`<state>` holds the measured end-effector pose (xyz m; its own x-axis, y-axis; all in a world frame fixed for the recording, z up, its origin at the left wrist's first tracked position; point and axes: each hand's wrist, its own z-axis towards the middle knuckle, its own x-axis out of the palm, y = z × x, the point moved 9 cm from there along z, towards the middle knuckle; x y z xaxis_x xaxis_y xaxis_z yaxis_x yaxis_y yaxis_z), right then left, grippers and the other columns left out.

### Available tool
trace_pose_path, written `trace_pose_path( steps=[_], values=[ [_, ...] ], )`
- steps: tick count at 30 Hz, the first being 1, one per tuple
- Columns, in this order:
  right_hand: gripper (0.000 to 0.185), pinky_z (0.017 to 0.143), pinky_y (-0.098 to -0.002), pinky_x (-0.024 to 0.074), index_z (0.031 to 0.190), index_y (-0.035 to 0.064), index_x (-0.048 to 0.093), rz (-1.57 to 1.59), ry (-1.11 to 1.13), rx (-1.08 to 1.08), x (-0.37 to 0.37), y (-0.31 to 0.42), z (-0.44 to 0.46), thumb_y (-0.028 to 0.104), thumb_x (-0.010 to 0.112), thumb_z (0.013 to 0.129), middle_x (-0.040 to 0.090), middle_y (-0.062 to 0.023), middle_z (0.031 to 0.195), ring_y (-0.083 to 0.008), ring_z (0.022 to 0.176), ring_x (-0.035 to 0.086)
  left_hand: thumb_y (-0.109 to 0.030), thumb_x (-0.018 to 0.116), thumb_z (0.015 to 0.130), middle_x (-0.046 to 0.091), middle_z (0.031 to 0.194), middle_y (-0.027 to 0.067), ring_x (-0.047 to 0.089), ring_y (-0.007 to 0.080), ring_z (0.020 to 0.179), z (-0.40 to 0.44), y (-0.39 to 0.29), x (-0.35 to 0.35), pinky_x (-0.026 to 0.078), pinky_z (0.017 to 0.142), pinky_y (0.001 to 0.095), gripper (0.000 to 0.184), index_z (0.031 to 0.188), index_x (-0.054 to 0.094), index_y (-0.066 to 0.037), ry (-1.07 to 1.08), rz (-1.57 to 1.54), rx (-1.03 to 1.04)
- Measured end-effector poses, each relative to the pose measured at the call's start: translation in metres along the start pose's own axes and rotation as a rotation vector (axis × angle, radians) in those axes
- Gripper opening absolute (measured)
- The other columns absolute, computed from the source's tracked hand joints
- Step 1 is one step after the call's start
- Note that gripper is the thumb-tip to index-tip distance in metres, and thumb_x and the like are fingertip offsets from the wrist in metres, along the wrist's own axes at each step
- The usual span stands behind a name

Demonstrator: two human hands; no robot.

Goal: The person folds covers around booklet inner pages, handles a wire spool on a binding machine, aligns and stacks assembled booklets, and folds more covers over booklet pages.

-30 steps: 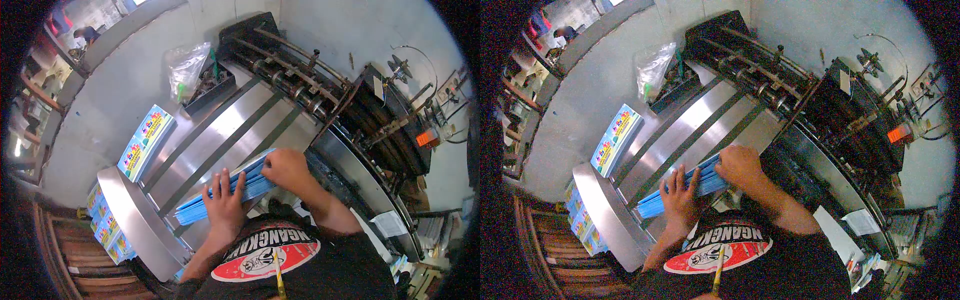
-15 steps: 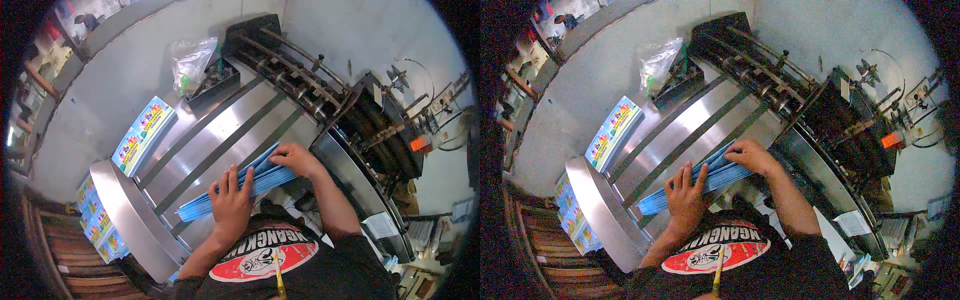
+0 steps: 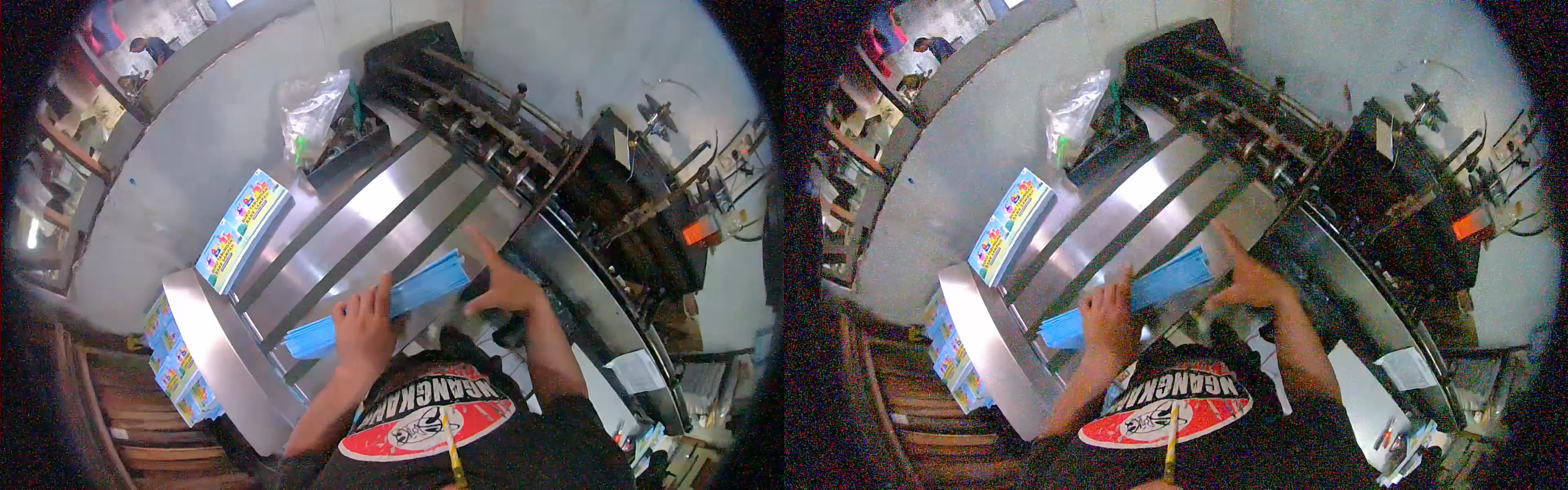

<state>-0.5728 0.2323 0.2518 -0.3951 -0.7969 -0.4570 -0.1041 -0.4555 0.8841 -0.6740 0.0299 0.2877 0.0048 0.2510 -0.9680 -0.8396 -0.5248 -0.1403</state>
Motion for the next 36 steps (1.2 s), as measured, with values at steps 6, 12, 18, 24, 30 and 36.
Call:
trace_pose_path(
  steps=[6, 12, 18, 24, 30, 36],
  values=[
    [0.060, 0.089, -0.0350, 0.0482, 0.119, 0.0084, 0.050, 0.275, 0.121, 0.142, 0.051, -0.040, 0.006, 0.014, 0.085, 0.070, 0.059, -0.0064, 0.111, -0.0197, 0.103, 0.058, -0.027, 0.080, 0.069, 0.060, 0.111, 0.0088, 0.057, 0.0293, 0.104, 0.000, 0.024, -0.012, 0.041, 0.088, 0.0430, 0.061, 0.123, 0.057, -0.013, 0.150, -0.105, -0.061],
    [0.046, 0.086, -0.0320, 0.0484, 0.113, 0.0050, 0.050, 0.308, 0.108, -0.098, 0.053, -0.037, 0.000, 0.008, 0.077, 0.076, 0.056, -0.0062, 0.106, -0.0148, 0.097, 0.056, -0.013, 0.084, 0.060, 0.057, 0.124, 0.0110, 0.058, 0.0264, 0.111, -0.089, 0.158, 0.002, 0.049, 0.091, 0.0406, 0.079, 0.132, 0.050, -0.010, 0.201, -0.745, -0.496],
    [0.076, 0.107, -0.0351, 0.0345, 0.145, 0.0026, 0.026, 0.461, 0.027, -0.141, 0.064, -0.025, -0.012, 0.005, 0.069, 0.082, 0.045, -0.0137, 0.137, -0.0222, 0.127, 0.043, -0.009, 0.083, 0.060, 0.047, 0.139, 0.0146, 0.051, 0.0255, 0.122, -0.109, 0.137, 0.019, 0.041, 0.105, 0.0397, 0.115, 0.153, 0.013, -0.011, -0.354, -1.255, -0.593],
    [0.068, 0.107, -0.0342, 0.0348, 0.144, 0.0007, 0.028, 0.473, 0.082, 0.023, 0.062, -0.017, -0.025, 0.008, 0.066, 0.087, 0.048, -0.0144, 0.134, -0.0213, 0.124, 0.046, -0.010, 0.077, 0.070, 0.057, 0.127, 0.0110, 0.055, 0.0218, 0.115, -0.135, 0.163, 0.050, 0.042, 0.100, 0.0362, 0.077, 0.138, 0.041, -0.005, -0.294, -1.169, -0.635],
    [0.044, 0.089, -0.0317, 0.0484, 0.127, 0.0056, 0.050, 0.384, -0.188, 0.042, 0.056, -0.023, -0.078, 0.012, 0.069, 0.087, 0.064, -0.0062, 0.105, -0.0145, 0.100, 0.059, -0.017, 0.075, 0.078, 0.064, 0.106, 0.0073, 0.059, 0.0190, 0.099, -0.141, 0.126, 0.027, 0.044, 0.092, 0.0341, 0.043, 0.114, 0.057, -0.001, -0.341, -1.087, -0.594],
    [0.062, 0.100, -0.0419, 0.0415, 0.134, 0.0006, 0.039, 0.038, -0.344, 0.358, 0.044, -0.074, -0.235, 0.032, 0.067, 0.087, 0.055, -0.0187, 0.122, -0.0282, 0.113, 0.054, -0.022, 0.071, 0.085, 0.061, 0.115, 0.0127, 0.058, 0.0209, 0.102, -0.188, 0.064, 0.065, 0.045, 0.091, 0.0344, 0.046, 0.121, 0.054, 0.002, -0.029, -1.253, -0.432]
  ],
)
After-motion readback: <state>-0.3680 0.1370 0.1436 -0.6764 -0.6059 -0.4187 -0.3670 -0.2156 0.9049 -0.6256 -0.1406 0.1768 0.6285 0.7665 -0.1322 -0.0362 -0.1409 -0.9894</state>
